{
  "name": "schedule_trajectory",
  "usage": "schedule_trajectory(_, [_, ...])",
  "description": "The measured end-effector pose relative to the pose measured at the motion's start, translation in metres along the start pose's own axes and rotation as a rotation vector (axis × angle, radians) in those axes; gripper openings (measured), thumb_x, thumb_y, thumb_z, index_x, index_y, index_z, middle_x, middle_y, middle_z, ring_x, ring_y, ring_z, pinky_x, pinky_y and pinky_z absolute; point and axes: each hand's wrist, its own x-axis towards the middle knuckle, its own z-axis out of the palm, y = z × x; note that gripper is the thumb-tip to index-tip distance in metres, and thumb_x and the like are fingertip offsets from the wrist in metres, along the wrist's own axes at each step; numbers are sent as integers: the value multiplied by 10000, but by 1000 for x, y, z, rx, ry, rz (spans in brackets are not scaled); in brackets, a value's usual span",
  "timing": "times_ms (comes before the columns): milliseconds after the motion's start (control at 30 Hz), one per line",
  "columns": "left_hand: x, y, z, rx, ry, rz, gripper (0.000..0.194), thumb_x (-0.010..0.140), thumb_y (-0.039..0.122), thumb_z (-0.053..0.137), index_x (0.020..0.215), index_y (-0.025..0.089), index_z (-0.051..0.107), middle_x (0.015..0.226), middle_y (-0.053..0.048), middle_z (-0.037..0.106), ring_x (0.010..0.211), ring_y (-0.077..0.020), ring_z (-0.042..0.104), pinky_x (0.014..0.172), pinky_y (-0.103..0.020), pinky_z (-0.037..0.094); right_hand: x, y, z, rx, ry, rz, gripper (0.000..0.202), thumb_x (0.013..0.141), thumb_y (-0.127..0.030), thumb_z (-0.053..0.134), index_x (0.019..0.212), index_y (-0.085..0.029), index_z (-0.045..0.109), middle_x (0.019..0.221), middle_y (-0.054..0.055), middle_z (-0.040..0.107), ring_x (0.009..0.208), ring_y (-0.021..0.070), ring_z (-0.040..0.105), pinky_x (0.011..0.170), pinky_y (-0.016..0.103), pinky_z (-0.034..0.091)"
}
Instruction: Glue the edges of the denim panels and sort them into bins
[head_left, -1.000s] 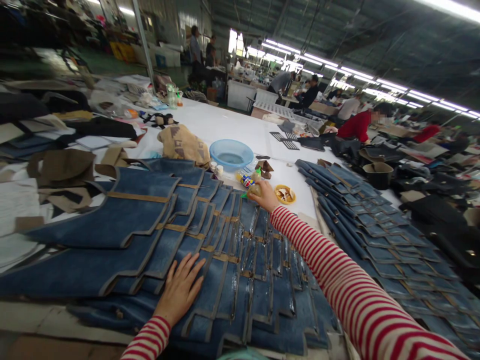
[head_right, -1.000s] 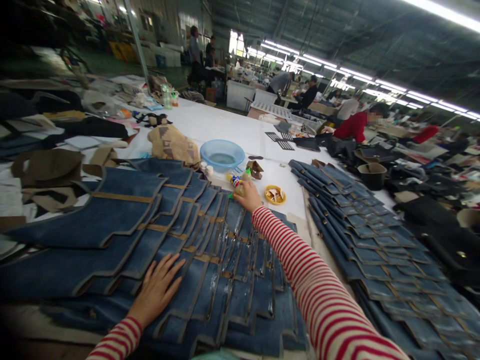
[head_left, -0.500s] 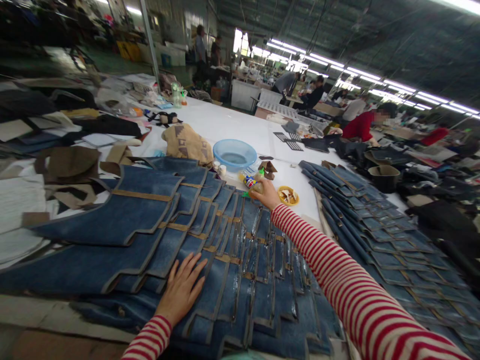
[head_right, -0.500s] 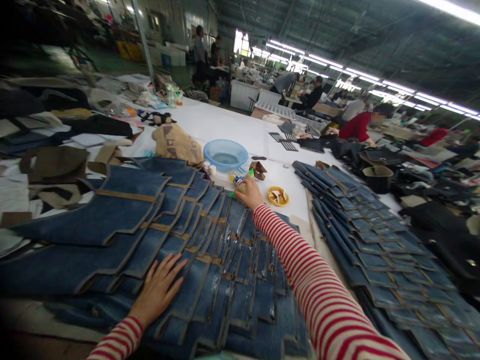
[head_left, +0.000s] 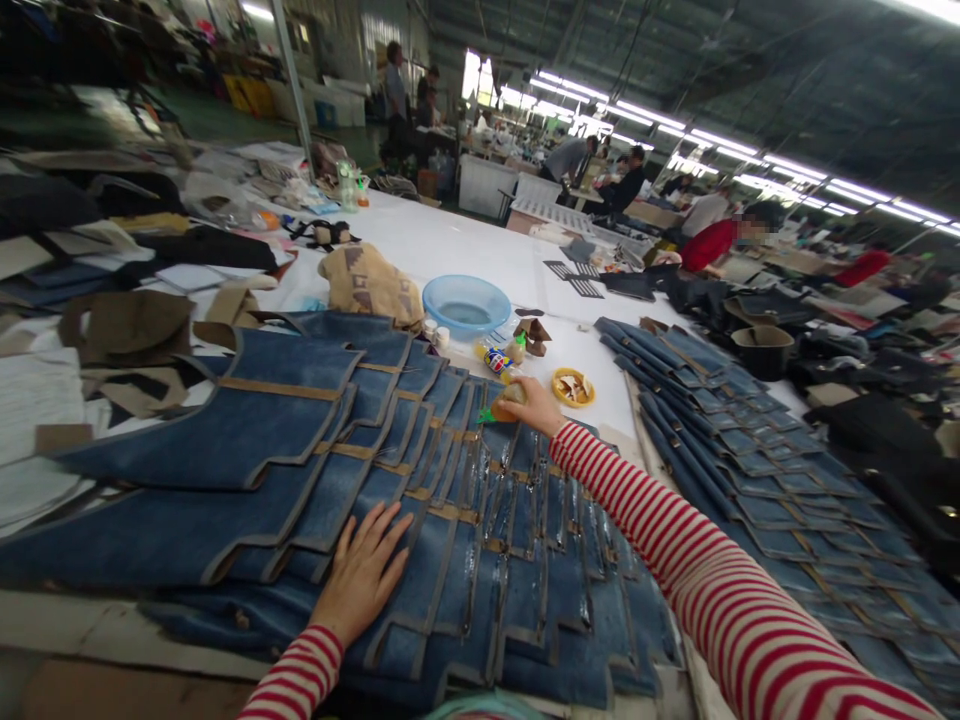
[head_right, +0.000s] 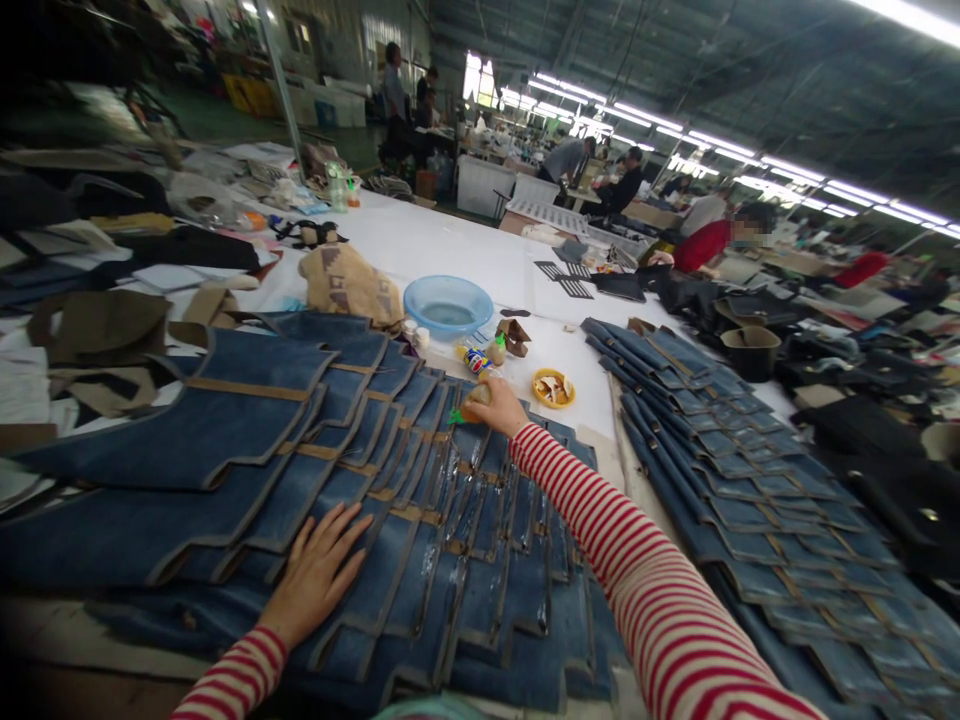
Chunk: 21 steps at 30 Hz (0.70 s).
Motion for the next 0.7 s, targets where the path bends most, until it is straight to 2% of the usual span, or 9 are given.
schedule_trajectory(200, [-1, 2, -3, -7, -15, -10, 453, 853, 350, 388, 1304, 316, 353, 1362, -11, 414, 1284, -203, 300, 1041, -481, 217, -5, 0, 1, 23, 88, -3, 449, 704, -400, 601, 1078, -179, 489, 1015, 78, 515, 951, 213, 498, 870, 391, 396])
schedule_trajectory(400, [1, 3, -3, -26, -15, -14, 446, 851, 347, 392, 1296, 322, 366, 1354, -13, 425, 1275, -205, 317, 1038, -479, 224, -22, -3, 2, 58, -17, -64, 440, 698, -399, 610, 1060, -177, 495, 1033, 77, 519, 978, 214, 496, 888, 392, 389])
schedule_trajectory(700, [0, 3, -3, -2, -24, -8, 438, 856, 352, 379, 1292, 307, 376, 1354, -17, 425, 1277, -200, 309, 1038, -481, 211, -40, -6, 2, 87, -8, -110, 442, 707, -369, 607, 1081, -171, 478, 1039, 77, 510, 995, 207, 484, 905, 377, 386])
